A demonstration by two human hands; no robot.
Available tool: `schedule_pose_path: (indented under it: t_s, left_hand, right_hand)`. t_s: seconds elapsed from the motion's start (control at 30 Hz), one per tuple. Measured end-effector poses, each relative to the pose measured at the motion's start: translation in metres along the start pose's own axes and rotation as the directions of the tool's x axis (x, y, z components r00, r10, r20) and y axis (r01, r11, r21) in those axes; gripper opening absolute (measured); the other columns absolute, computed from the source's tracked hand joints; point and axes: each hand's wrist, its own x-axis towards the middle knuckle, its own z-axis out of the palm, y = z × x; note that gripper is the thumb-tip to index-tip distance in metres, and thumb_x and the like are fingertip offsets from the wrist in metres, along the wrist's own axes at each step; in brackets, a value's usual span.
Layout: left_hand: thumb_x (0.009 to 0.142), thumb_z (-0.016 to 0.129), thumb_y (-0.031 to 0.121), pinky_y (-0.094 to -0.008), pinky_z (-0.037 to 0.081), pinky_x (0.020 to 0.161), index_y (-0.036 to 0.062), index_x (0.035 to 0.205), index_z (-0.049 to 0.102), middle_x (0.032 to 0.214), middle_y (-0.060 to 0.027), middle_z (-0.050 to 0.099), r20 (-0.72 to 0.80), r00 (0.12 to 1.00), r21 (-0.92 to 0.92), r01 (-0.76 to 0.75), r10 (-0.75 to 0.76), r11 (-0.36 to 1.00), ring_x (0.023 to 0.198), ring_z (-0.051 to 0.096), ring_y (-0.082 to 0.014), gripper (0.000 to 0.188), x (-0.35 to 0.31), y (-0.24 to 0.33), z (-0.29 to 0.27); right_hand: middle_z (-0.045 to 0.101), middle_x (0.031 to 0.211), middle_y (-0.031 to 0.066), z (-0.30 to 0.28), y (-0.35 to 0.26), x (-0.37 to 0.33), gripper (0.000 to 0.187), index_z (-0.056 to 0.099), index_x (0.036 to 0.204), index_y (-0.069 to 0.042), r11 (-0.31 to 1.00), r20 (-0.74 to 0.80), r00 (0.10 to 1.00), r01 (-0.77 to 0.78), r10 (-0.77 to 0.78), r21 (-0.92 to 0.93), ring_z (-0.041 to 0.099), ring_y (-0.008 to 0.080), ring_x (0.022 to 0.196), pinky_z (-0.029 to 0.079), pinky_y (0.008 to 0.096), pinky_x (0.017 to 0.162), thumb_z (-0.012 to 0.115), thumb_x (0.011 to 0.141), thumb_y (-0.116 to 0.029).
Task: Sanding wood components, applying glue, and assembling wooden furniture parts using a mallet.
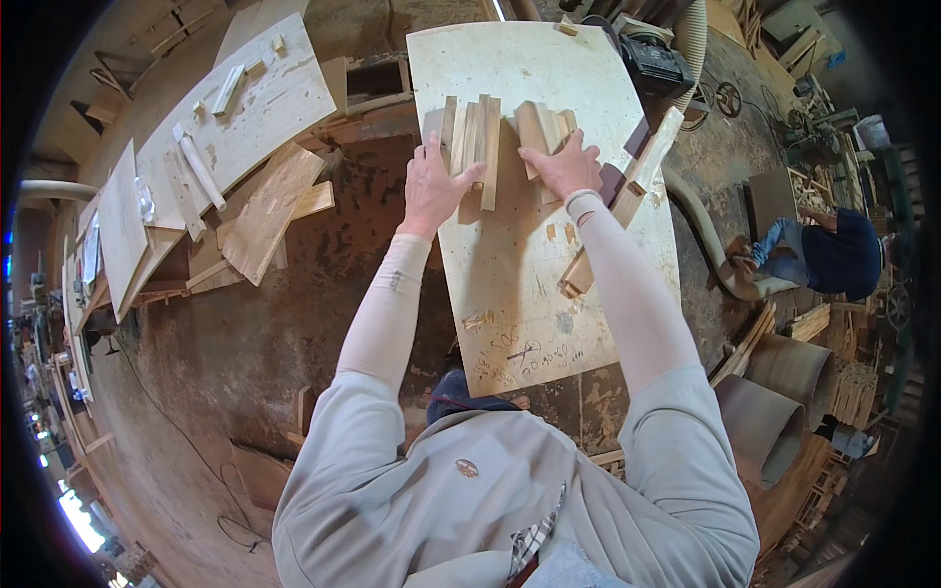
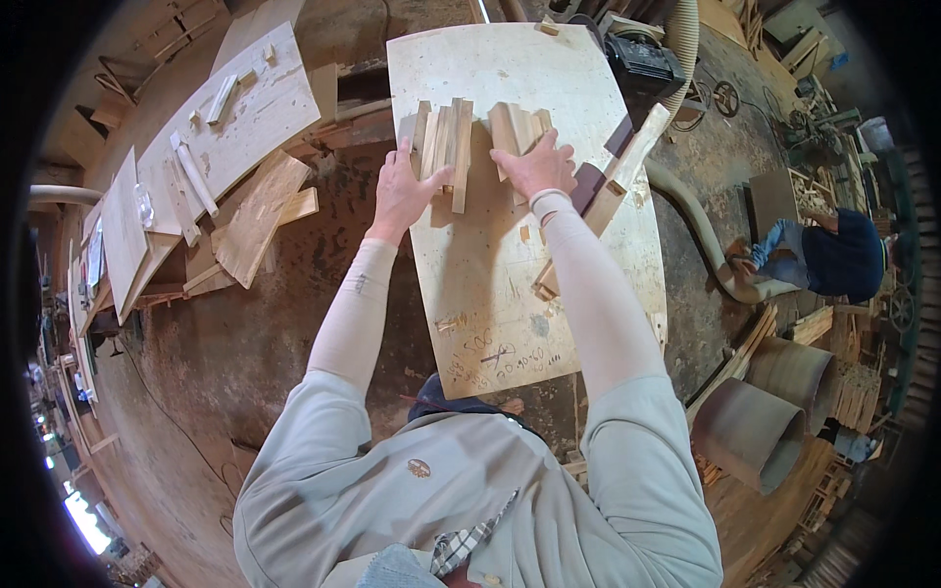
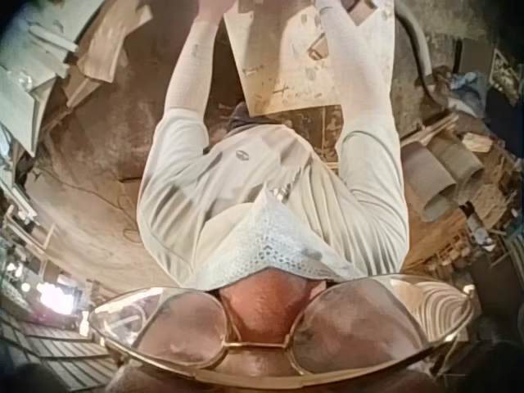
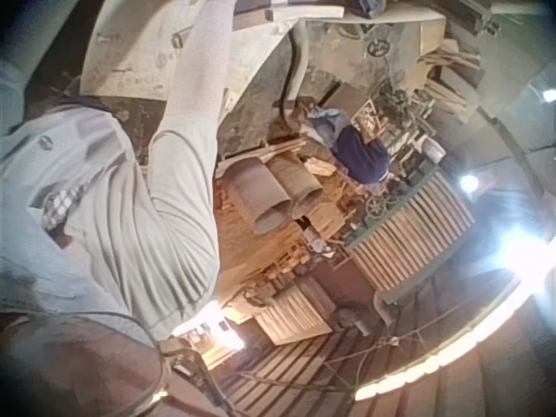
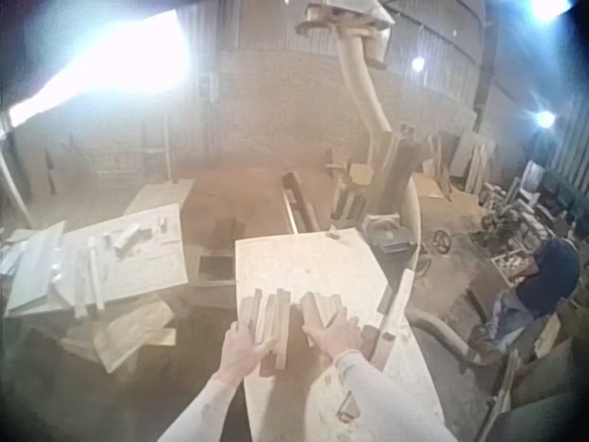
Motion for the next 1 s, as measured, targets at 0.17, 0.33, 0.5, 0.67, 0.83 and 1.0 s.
schedule_pose_path:
  t_s: [0.17, 0.33, 0.5, 0.67, 0.83, 1.0]
  left_hand:
    - [0.085, 0.092, 0.057, -0.0510, 0.046, 0.120, -0.0086, 0.166, 0.038, 0.147, -0.0286, 0.058, 0.073, 0.979, -0.011, -0.188, 0.188, 0.982, 0.138, 0.057, -0.0444, 0.118, -0.022, -0.015, -0.012]
    - [0.081, 0.098, 0.037, -0.0483, 0.051, 0.113, -0.0077, 0.164, 0.042, 0.141, -0.0226, 0.061, -0.017, 0.964, 0.030, -0.265, 0.266, 0.964, 0.131, 0.061, -0.0398, 0.110, -0.018, -0.026, -0.004]
    - [0.081, 0.097, 0.035, -0.0477, 0.055, 0.106, -0.0085, 0.160, 0.046, 0.133, -0.0222, 0.064, -0.074, 0.968, 0.057, -0.238, 0.242, 0.970, 0.123, 0.064, -0.0397, 0.104, 0.000, -0.019, 0.005]
    - [0.081, 0.097, 0.037, -0.0494, 0.056, 0.103, -0.0074, 0.157, 0.050, 0.127, -0.0241, 0.066, -0.139, 0.965, 0.089, -0.211, 0.222, 0.973, 0.120, 0.066, -0.0421, 0.100, 0.037, -0.019, 0.005]
    - [0.079, 0.099, 0.033, -0.0486, 0.056, 0.100, -0.0034, 0.147, 0.059, 0.126, -0.0207, 0.069, -0.047, 0.978, -0.116, -0.209, 0.205, 0.971, 0.113, 0.068, -0.0382, 0.087, 0.034, 0.004, 0.005]
    - [0.103, 0.082, 0.014, -0.0382, 0.064, 0.103, -0.0082, 0.153, 0.055, 0.148, -0.0238, 0.062, -0.070, 0.961, -0.097, -0.274, 0.268, 0.957, 0.123, 0.071, -0.0325, 0.061, -0.007, -0.025, -0.022]
  right_hand:
    - [0.049, 0.154, 0.0359, 0.042, 0.014, -0.007, 0.132, 0.029, 0.169, 0.009, 0.955, -0.100, 0.962, 0.266, -0.254, 0.131, 0.051, 0.0539, 0.145, 0.046, 0.0557, 0.120, 0.079, 0.085, -0.079]
    - [0.048, 0.156, 0.0369, 0.056, 0.037, -0.017, 0.125, 0.031, 0.166, 0.013, 0.874, -0.129, 0.897, 0.441, -0.423, 0.206, 0.049, 0.0502, 0.148, 0.042, 0.0509, 0.124, 0.085, 0.088, -0.068]
    - [0.055, 0.152, 0.0372, 0.052, 0.024, 0.023, 0.123, 0.035, 0.165, 0.013, 0.821, -0.168, 0.838, 0.544, -0.520, 0.172, 0.055, 0.0483, 0.143, 0.045, 0.0509, 0.121, 0.087, 0.086, -0.066]
    - [0.059, 0.148, 0.0390, 0.037, -0.006, 0.059, 0.123, 0.034, 0.165, 0.014, 0.808, -0.138, 0.828, 0.561, -0.544, 0.181, 0.060, 0.0506, 0.139, 0.047, 0.0496, 0.121, 0.087, 0.086, -0.064]
    - [0.043, 0.167, 0.0383, 0.031, 0.049, 0.044, 0.112, 0.032, 0.165, 0.016, 0.778, -0.165, 0.854, 0.518, -0.493, 0.356, 0.043, 0.0461, 0.158, 0.036, 0.0468, 0.132, 0.080, 0.095, -0.057]
    - [0.047, 0.166, 0.0327, 0.015, 0.159, -0.090, 0.100, 0.035, 0.168, 0.007, 0.700, -0.412, 0.822, 0.558, -0.392, 0.447, 0.049, 0.0432, 0.154, 0.039, 0.0467, 0.129, 0.076, 0.102, -0.056]
